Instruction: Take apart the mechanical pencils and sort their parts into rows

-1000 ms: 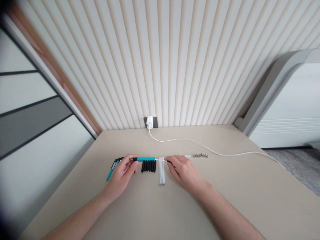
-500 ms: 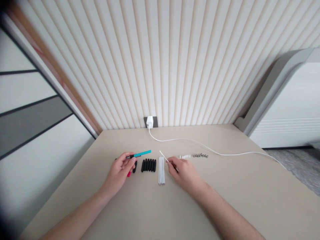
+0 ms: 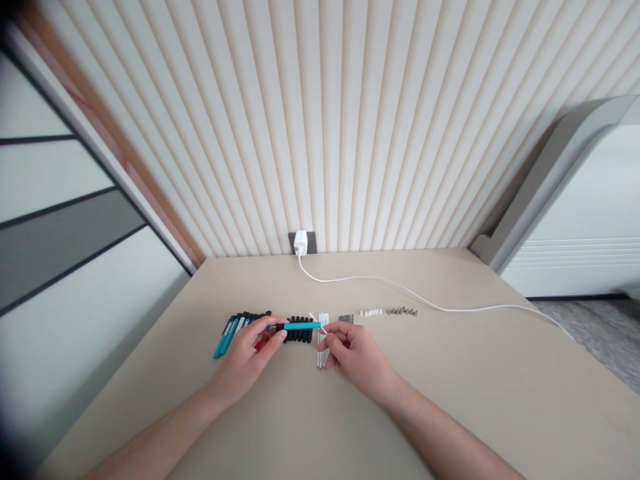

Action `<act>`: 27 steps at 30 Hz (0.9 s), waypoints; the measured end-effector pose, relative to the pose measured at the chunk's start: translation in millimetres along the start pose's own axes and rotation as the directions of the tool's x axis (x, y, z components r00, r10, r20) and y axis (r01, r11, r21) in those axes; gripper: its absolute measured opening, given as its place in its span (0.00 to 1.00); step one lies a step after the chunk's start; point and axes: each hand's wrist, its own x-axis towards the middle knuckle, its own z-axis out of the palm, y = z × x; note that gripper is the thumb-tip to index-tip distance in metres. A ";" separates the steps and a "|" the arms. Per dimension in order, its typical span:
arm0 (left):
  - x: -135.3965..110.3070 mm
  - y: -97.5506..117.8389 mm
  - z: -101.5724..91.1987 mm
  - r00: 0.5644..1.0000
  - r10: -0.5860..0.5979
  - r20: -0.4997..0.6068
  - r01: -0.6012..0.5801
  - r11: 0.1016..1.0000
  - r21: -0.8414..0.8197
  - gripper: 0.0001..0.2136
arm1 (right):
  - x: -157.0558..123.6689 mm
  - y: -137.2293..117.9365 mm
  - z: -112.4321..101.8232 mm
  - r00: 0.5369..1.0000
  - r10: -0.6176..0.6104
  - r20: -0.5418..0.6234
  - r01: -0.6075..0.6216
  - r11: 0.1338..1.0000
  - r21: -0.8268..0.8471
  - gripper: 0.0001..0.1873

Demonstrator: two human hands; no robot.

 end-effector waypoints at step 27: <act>-6.9 2.8 -0.7 0.982 0.189 0.021 -0.190 0.977 0.102 0.15 | -1.0 -0.4 14.5 0.992 0.093 0.089 -0.103 0.988 0.117 0.18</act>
